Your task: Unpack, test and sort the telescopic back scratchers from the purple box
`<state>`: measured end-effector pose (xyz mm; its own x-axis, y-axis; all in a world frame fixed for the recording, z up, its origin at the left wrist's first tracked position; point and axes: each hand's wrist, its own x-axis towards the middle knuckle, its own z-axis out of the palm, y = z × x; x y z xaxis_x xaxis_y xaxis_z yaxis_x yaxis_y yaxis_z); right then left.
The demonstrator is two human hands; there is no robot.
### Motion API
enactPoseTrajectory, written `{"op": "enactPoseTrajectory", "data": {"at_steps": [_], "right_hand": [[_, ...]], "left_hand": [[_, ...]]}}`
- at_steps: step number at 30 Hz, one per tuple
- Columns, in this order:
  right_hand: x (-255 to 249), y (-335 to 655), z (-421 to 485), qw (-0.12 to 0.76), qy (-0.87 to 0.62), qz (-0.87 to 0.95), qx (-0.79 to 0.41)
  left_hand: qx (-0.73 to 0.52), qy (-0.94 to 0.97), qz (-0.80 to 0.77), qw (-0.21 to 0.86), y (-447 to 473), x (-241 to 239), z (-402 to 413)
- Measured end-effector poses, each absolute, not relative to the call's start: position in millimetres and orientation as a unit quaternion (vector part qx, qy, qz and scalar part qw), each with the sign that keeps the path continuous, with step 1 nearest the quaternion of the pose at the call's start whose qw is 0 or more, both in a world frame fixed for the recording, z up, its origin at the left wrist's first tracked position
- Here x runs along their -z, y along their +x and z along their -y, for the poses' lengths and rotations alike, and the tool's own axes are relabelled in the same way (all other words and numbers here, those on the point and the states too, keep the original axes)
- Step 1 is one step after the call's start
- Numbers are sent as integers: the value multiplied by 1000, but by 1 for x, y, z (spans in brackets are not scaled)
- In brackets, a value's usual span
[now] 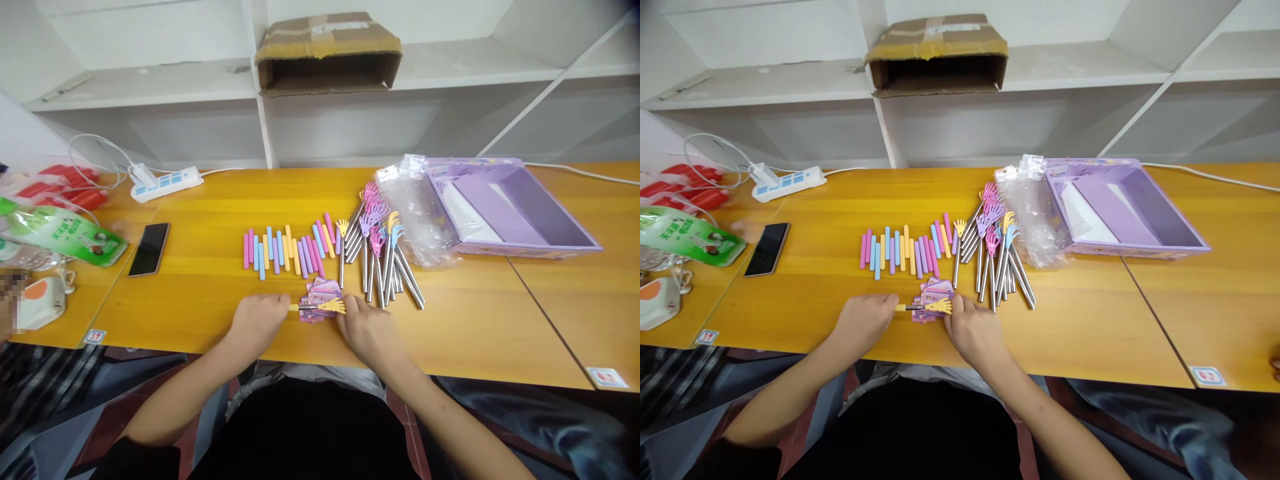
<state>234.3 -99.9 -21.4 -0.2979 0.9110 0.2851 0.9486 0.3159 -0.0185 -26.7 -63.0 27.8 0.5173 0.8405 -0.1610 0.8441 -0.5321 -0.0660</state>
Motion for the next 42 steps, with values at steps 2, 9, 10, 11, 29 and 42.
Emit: {"op": "enactPoseTrajectory", "data": {"at_steps": [2,9,10,11,29,42], "right_hand": [[22,232,100,124,-591,794,70],[14,228,103,148,-574,800,96],[14,227,103,144,-576,799,95],[14,227,102,138,-578,799,94],[20,323,104,89,-659,725,180],[17,462,116,90,-769,620,130]], "left_hand": [[72,880,-470,15,-25,-26,64],[12,907,-422,12,-20,-18,71],[12,909,-417,12,-20,-17,71],[11,912,-410,14,-20,-17,70],[-18,939,-343,13,-104,-28,27],[-42,917,-391,68,-179,-43,35]]}}
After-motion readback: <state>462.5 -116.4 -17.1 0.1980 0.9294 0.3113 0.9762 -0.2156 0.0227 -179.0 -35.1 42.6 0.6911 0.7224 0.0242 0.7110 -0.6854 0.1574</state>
